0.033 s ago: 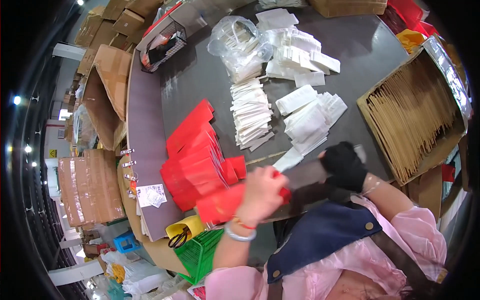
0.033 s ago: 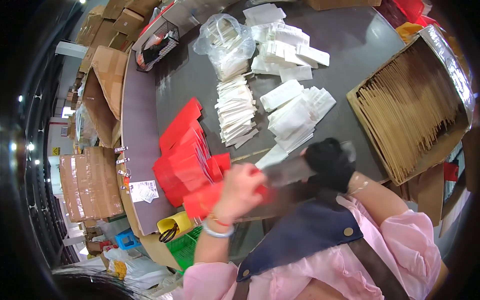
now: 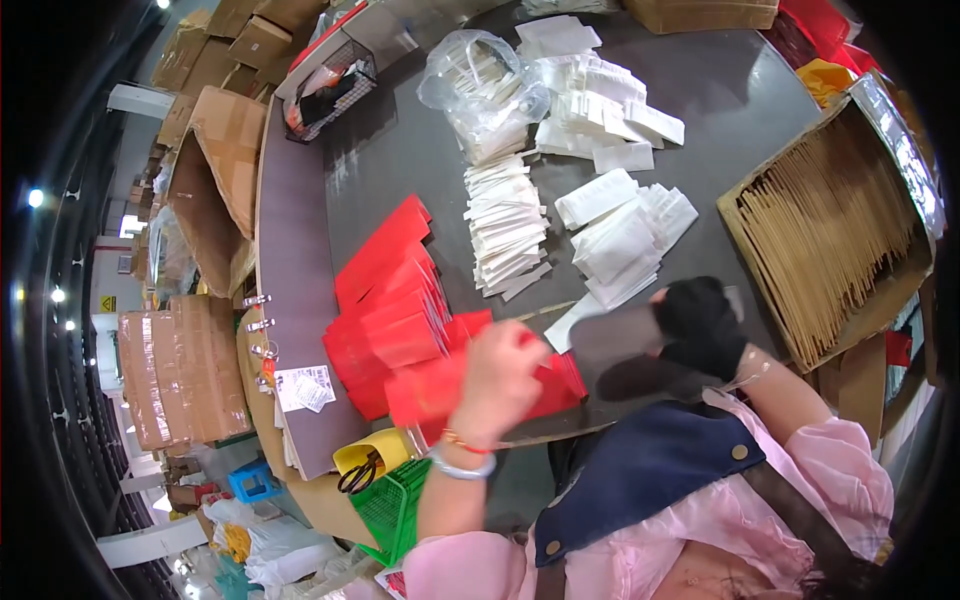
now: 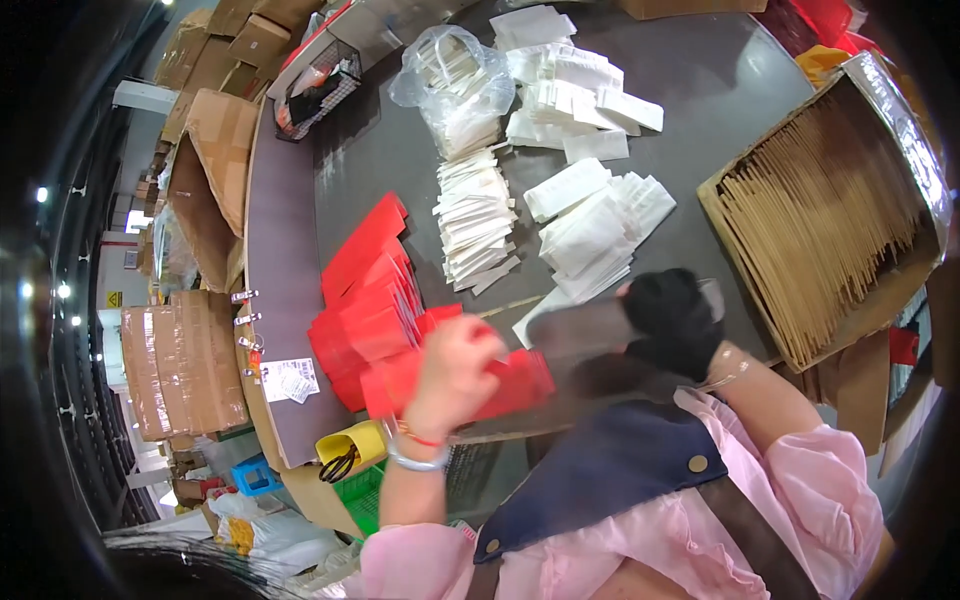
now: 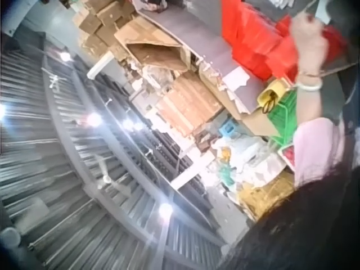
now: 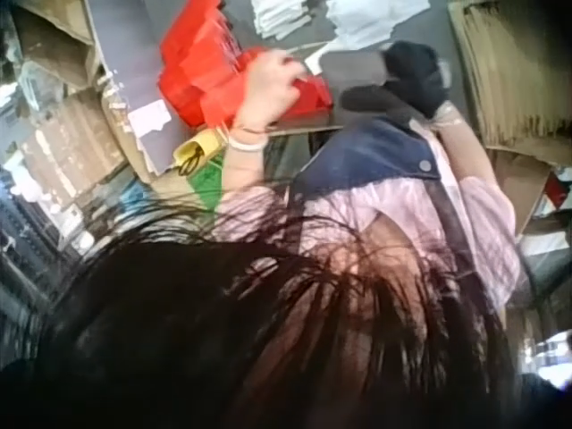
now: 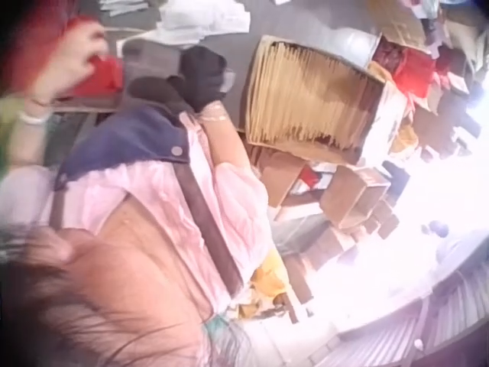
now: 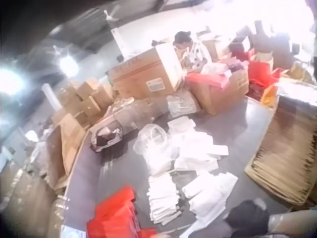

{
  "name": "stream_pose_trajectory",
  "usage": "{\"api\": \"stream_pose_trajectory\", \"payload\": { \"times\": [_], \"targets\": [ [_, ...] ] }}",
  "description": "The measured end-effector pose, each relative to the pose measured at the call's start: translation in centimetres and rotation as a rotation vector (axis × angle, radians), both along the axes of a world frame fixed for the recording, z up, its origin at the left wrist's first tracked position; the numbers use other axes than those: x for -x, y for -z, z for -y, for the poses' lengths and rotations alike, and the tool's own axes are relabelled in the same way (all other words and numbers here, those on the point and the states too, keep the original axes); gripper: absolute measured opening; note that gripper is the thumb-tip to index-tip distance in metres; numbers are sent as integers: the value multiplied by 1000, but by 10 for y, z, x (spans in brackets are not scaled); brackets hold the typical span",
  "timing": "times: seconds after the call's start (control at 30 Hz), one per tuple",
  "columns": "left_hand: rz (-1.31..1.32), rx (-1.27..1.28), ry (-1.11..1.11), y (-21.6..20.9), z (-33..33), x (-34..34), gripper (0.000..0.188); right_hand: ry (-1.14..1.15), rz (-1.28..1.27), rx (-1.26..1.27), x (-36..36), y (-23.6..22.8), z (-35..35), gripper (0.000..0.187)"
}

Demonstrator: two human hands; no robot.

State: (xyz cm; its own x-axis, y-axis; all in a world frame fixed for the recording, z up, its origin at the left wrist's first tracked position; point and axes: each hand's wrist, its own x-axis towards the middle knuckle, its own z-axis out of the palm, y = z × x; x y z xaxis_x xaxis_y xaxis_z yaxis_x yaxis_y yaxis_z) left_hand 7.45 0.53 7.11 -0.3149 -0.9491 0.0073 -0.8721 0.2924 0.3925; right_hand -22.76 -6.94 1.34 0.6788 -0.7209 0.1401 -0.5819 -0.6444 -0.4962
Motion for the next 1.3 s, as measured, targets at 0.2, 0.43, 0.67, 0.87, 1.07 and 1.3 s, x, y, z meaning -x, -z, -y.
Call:
{"api": "stream_pose_trajectory", "payload": {
  "times": [0.2, 0.43, 0.67, 0.87, 1.07, 1.3],
  "targets": [
    [77, 247, -564, 60, -32, -18, 54, 78, -110, -8, 2, -10, 3, 63],
    [-152, -61, -777, 105, -65, 34, 95, -48, -186, 11, -15, -6, -9, 61],
    [-181, -60, -697, 98, -57, 33, 82, -219, -260, -99, -68, 32, -30, 59],
    [-2, 257, -578, 114, 27, -6, 34, -48, 158, 53, -27, 34, -4, 56],
    [197, 250, -430, 125, 41, -32, 9, 714, 173, 141, 157, 30, 38, 42],
    [-138, -3, -360, 101, 22, 23, 16, 956, -326, 93, 316, 82, 42, 37]
  ]
}}
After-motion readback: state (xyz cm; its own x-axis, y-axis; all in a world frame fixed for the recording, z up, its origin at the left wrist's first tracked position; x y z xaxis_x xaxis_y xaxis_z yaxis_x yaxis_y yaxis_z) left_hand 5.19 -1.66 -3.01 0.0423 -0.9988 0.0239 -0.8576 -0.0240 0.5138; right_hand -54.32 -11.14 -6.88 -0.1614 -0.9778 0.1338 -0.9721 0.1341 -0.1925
